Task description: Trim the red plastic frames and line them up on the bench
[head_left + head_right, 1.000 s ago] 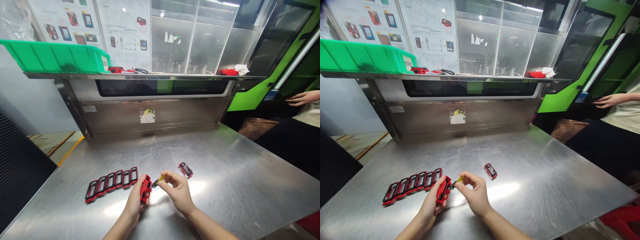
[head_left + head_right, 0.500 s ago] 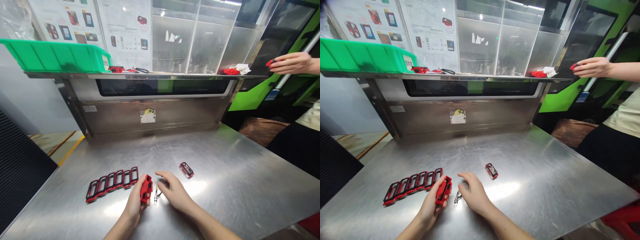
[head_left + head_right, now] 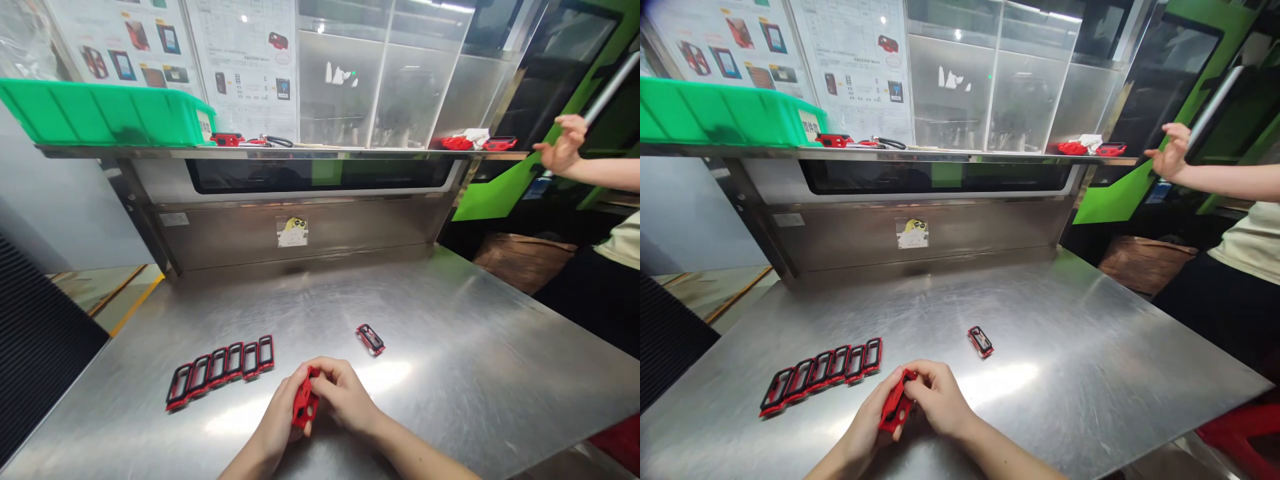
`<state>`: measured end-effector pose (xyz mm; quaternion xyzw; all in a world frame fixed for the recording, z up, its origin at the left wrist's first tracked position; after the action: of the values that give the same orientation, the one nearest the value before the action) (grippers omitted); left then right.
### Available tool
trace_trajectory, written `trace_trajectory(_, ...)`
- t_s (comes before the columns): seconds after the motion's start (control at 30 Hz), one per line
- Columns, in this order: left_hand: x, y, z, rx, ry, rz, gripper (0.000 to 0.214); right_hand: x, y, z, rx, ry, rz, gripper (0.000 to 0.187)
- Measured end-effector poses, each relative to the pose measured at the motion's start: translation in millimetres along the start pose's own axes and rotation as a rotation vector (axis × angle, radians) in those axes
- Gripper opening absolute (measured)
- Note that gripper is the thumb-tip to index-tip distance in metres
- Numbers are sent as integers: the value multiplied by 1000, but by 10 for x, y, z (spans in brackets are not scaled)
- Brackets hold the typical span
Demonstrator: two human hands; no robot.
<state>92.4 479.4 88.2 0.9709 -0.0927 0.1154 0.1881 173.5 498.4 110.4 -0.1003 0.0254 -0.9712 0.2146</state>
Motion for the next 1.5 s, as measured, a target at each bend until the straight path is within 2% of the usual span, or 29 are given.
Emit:
trace_trajectory(0.07,8,1,0,-22,45,43,57,-27,-9,-25,42,-57,-4,29)
trace_trajectory(0.13,56,8,11,-80,99,155,58,-38,-15,-37,71,-105,-1,33)
trace_trajectory(0.23,153,45,2,-155,250,348,54,-25,-18,-8,44,-106,25,34)
trace_trajectory(0.3,194,69,-20,-172,352,430,49,-11,-16,21,2,-68,42,37)
trace_trajectory(0.43,233,93,-37,-191,442,502,46,-1,-13,38,-41,-24,42,45)
trace_trajectory(0.63,260,97,-53,-197,465,541,45,0,-13,33,-26,-26,31,50)
trace_trajectory(0.97,237,78,-42,-196,434,511,46,-2,-14,36,-27,-11,30,49)
trace_trajectory(1.1,175,62,-14,-176,314,367,52,-17,-6,19,-29,-51,17,50)
trace_trajectory(1.23,78,57,-63,-70,69,180,62,-27,10,31,-33,-34,13,49)
trace_trajectory(1.4,42,59,-129,50,-102,110,65,11,37,78,-32,23,39,53)
trace_trajectory(1.5,23,55,-187,138,-151,78,60,20,65,117,-76,70,19,50)
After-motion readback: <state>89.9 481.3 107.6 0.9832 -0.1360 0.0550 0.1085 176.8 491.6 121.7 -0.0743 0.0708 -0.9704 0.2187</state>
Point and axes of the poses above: each hand's wrist, its own y-axis away from the middle knuckle, its own x-axis out of the palm, z = x × y, the point moved 7 cm from there along -y, towards the middle knuckle, and after that the axes turned 2 degrees about z, right-handed, at the moved point
